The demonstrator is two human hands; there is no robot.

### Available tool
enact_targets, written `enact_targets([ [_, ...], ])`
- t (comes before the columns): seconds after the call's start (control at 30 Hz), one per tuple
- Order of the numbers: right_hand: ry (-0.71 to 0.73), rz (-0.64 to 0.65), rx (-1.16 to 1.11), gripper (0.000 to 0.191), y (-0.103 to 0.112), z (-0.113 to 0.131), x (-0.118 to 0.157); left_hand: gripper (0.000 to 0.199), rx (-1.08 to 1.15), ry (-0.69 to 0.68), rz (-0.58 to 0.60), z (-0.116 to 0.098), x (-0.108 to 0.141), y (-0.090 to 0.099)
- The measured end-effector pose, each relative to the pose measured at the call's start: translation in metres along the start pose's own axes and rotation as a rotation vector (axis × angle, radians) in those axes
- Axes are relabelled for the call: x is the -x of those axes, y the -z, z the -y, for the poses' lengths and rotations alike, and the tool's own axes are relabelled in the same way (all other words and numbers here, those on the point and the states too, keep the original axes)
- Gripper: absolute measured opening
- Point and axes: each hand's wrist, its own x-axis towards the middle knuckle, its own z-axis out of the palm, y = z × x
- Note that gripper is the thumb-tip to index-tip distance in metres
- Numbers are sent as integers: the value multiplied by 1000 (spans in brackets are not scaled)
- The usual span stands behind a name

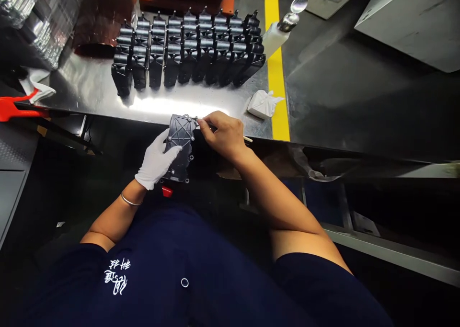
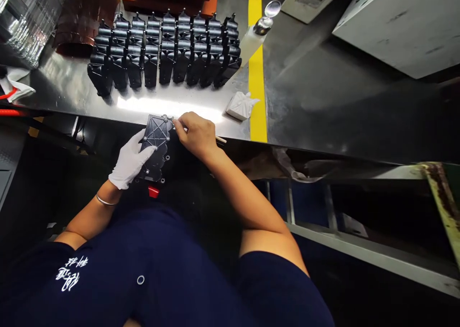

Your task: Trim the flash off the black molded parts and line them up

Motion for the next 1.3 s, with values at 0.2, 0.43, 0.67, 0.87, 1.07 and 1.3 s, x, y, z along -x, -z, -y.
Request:
enact_targets([
  [0.2, 48, 2, 11, 33, 0, -1, -6, 57, -51, 19, -15, 0, -1, 2],
  [0.43, 80, -2, 10, 34, -1, -8, -11, 57, -184, 27, 25, -8, -3, 2],
  [0.67, 28, -96, -37, 33, 2, -10, 2, 53, -229, 39, 27, -10, -5, 4],
  [0.87, 25, -90, -67, 32, -2, -12, 6, 51, -232, -3, 37, -9, -4, 4],
  [1.07, 50, -91, -31, 31, -9, -16, 0, 50, -213, 9, 56, -9, -4, 5],
  [1.3, 57, -111, -88, 31, -7, -14, 4, 50, -246, -11, 48, -8, -4, 5],
])
